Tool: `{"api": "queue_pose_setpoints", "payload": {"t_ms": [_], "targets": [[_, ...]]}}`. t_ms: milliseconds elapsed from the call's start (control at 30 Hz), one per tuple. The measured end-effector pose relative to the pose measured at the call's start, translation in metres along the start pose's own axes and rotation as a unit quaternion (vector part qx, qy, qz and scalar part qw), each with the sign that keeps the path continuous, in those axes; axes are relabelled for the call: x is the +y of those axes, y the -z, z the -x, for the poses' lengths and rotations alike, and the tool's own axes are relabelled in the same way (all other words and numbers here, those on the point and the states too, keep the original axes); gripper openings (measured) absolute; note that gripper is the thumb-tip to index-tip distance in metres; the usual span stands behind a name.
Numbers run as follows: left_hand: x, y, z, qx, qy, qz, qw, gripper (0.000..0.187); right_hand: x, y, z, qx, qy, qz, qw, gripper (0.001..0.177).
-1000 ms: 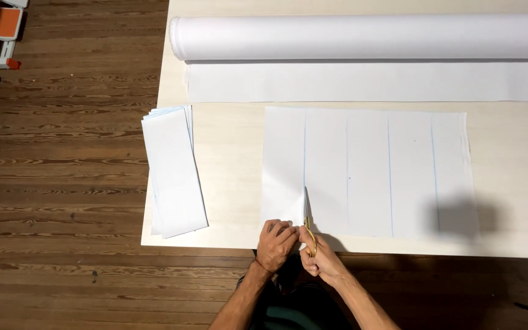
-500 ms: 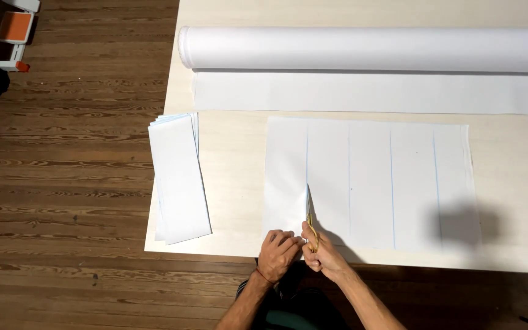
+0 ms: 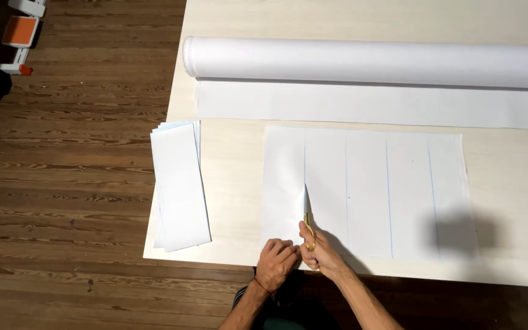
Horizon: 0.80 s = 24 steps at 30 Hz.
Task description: Cutting strips of paper from a large roll using scissors along marked lines
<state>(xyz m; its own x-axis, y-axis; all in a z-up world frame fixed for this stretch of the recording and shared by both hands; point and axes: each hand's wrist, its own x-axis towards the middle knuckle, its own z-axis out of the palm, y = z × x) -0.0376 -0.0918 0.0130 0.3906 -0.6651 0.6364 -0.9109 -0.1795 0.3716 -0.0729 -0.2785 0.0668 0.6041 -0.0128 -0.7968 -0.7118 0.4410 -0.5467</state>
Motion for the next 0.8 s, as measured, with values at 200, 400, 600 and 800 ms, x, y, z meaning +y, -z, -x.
{"api": "queue_pose_setpoints", "payload": {"t_ms": [200,400,600,800], "targets": [[-0.002,-0.003,0.005,-0.005,-0.009,-0.022,1.000,0.015,-0.001,0.004,-0.022,-0.011,0.023,-0.004,1.000,0.076],[-0.003,-0.008,0.008,-0.004,0.008,-0.021,1.000,0.009,-0.023,-0.003,-0.018,-0.005,0.013,0.012,1.000,0.077],[0.005,0.006,-0.011,-0.108,0.049,-0.082,0.990,0.052,-0.023,0.004,-0.022,-0.027,0.021,-0.048,0.998,0.062],[0.016,0.008,-0.012,-0.189,0.084,-0.109,0.972,0.085,-0.036,0.004,-0.016,-0.029,0.017,-0.057,0.998,0.055]]}}
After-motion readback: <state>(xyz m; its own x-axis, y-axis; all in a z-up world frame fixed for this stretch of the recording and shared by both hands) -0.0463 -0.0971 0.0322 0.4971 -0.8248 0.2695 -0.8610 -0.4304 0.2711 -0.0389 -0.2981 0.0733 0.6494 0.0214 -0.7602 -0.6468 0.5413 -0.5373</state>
